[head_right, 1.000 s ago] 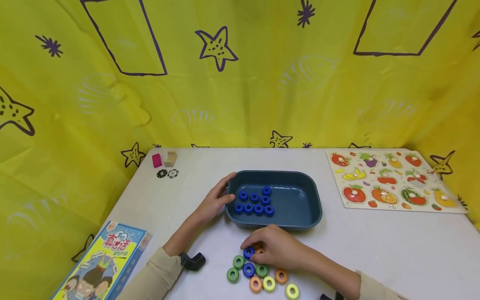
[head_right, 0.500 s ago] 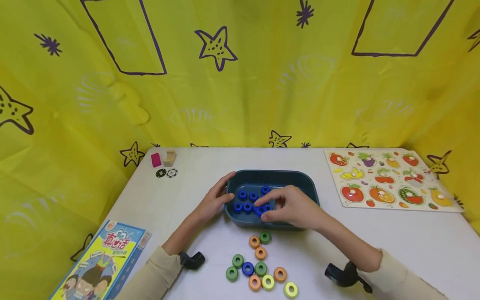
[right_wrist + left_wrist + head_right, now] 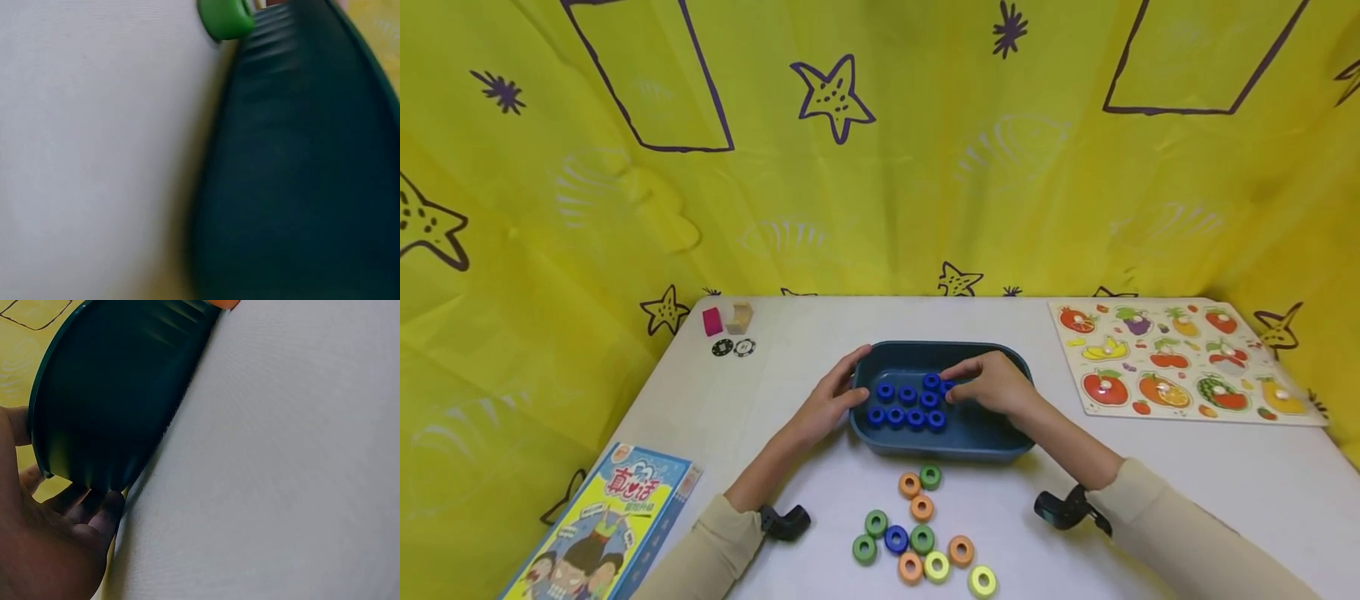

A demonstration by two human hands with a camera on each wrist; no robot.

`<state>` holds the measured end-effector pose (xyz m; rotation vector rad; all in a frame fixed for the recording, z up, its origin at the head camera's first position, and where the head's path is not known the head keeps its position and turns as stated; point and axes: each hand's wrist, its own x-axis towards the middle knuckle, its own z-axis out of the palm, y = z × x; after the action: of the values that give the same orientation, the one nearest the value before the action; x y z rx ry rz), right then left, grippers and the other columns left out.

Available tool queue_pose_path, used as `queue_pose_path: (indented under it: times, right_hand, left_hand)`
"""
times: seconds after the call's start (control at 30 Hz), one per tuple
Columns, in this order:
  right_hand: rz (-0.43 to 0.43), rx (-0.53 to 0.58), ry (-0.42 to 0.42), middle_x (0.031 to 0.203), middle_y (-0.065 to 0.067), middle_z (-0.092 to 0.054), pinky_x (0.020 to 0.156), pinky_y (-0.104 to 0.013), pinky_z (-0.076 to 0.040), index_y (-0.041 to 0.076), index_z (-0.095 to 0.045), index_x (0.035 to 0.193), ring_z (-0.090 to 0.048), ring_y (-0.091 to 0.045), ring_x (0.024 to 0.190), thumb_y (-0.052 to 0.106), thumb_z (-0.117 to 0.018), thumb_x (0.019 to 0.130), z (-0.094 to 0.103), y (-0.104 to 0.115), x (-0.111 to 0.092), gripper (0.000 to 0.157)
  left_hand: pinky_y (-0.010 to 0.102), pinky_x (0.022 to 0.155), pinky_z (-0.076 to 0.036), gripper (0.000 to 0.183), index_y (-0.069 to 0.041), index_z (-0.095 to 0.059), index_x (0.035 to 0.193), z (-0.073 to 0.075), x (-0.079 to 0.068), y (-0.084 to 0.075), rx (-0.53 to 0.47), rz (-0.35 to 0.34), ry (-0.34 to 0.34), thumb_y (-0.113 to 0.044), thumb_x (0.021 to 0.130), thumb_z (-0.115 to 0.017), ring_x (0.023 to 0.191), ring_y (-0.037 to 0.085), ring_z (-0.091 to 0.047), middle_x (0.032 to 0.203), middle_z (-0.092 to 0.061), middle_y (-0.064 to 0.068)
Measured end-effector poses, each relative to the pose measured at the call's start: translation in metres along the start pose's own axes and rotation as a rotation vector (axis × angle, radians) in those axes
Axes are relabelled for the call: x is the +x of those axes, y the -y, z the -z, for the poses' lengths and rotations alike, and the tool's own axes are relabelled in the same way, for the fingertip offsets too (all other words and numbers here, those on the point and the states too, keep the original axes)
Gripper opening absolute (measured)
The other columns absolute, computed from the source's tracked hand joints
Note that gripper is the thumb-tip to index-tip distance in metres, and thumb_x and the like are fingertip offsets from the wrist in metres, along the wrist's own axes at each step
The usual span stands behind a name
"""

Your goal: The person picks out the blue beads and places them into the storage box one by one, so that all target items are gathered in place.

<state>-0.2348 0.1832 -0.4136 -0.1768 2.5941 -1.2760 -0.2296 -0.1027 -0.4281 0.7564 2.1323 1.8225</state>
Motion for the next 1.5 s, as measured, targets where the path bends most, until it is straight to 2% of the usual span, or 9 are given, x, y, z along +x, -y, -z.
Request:
queue_pose_path:
  times: [0.2, 0.5, 0.67, 0.77, 0.9, 1.0, 1.1, 1.33, 1.5]
  right_hand:
    - [-0.03, -0.002, -0.021, 0.113, -0.011, -0.061, 0.07, -0.03, -0.037, 0.012, -0.074, 0.101, -0.048, -0.022, 0.087, 0.016, -0.08, 0.071, -0.003, -0.004, 0.002, 0.03]
    - [0.009, -0.05, -0.01, 0.108, -0.009, -0.066, 0.081, -0.039, -0.042, 0.012, -0.073, 0.101, -0.054, -0.024, 0.099, 0.015, -0.079, 0.072, -0.004, -0.004, 0.002, 0.03]
    - [0.171, -0.129, -0.046, 0.078, -0.002, -0.063, 0.055, -0.029, -0.041, 0.02, -0.072, 0.102, -0.051, -0.019, 0.065, 0.024, -0.078, 0.074, -0.003, 0.009, -0.016, 0.028]
    - [0.368, -0.136, 0.029, 0.066, 0.005, -0.056, 0.045, -0.025, -0.038, 0.027, -0.071, 0.101, -0.048, -0.014, 0.052, 0.028, -0.076, 0.077, -0.005, 0.025, -0.036, 0.025]
    - [0.566, -0.098, 0.222, 0.082, 0.011, -0.063, 0.047, -0.022, -0.041, 0.031, -0.069, 0.102, -0.05, -0.006, 0.054, 0.029, -0.074, 0.079, -0.019, 0.037, -0.061, 0.023]
    - [0.596, -0.062, 0.36, 0.091, 0.01, -0.066, 0.045, -0.019, -0.04, 0.028, -0.07, 0.102, -0.048, -0.002, 0.053, 0.022, -0.075, 0.079, -0.037, 0.038, -0.071, 0.023]
    - [0.598, -0.069, 0.43, 0.092, 0.011, -0.066, 0.046, -0.017, -0.038, 0.027, -0.071, 0.1, -0.046, 0.0, 0.054, 0.018, -0.075, 0.079, -0.052, 0.034, -0.076, 0.023]
    - [0.61, -0.14, 0.454, 0.092, 0.019, -0.063, 0.063, -0.02, -0.046, 0.029, -0.07, 0.098, -0.053, -0.003, 0.072, 0.022, -0.074, 0.078, -0.071, 0.028, -0.081, 0.022]
    - [0.591, -0.158, 0.457, 0.085, 0.02, -0.061, 0.059, -0.017, -0.043, 0.03, -0.071, 0.097, -0.047, 0.001, 0.067, 0.023, -0.075, 0.077, -0.078, 0.025, -0.081, 0.022]
  left_hand:
    - [0.041, 0.105, -0.026, 0.059, -0.008, -0.025, 0.147, 0.0, 0.0, -0.002, 0.019, 0.005, -0.001, -0.003, 0.093, -0.05, 0.135, 0.029, -0.026, 0.151, -0.021, 0.01]
    - [0.043, 0.105, -0.025, 0.06, -0.006, -0.024, 0.147, 0.0, 0.0, 0.002, 0.013, 0.001, 0.003, -0.002, 0.093, -0.05, 0.134, 0.031, -0.026, 0.151, -0.021, 0.012]
    - [0.041, 0.105, -0.027, 0.06, -0.007, -0.024, 0.147, -0.001, 0.001, 0.002, 0.004, 0.015, 0.012, -0.002, 0.093, -0.049, 0.134, 0.03, -0.027, 0.15, -0.022, 0.013]
    - [0.041, 0.104, -0.027, 0.06, -0.008, -0.024, 0.147, -0.001, 0.001, 0.001, 0.003, 0.017, 0.001, -0.002, 0.093, -0.05, 0.134, 0.03, -0.028, 0.15, -0.023, 0.013]
    - [0.043, 0.104, -0.028, 0.06, -0.006, -0.025, 0.147, -0.001, 0.001, 0.001, 0.004, 0.007, -0.01, -0.002, 0.092, -0.05, 0.133, 0.032, -0.029, 0.15, -0.023, 0.014]
    - [0.045, 0.104, -0.028, 0.06, -0.005, -0.024, 0.147, -0.001, 0.0, 0.001, -0.005, -0.003, -0.011, -0.001, 0.092, -0.05, 0.133, 0.034, -0.029, 0.15, -0.022, 0.014]
    - [0.045, 0.104, -0.028, 0.06, -0.005, -0.024, 0.147, 0.0, 0.0, 0.002, -0.011, -0.008, -0.001, 0.0, 0.092, -0.049, 0.133, 0.034, -0.029, 0.15, -0.022, 0.014]
    - [0.043, 0.104, -0.027, 0.059, -0.006, -0.023, 0.147, 0.0, -0.001, 0.001, 0.017, -0.002, 0.014, -0.002, 0.093, -0.048, 0.134, 0.032, -0.027, 0.151, -0.021, 0.013]
    - [0.043, 0.104, -0.027, 0.059, -0.006, -0.024, 0.147, 0.0, -0.001, 0.0, 0.023, -0.01, 0.004, -0.001, 0.093, -0.048, 0.134, 0.032, -0.027, 0.15, -0.022, 0.013]
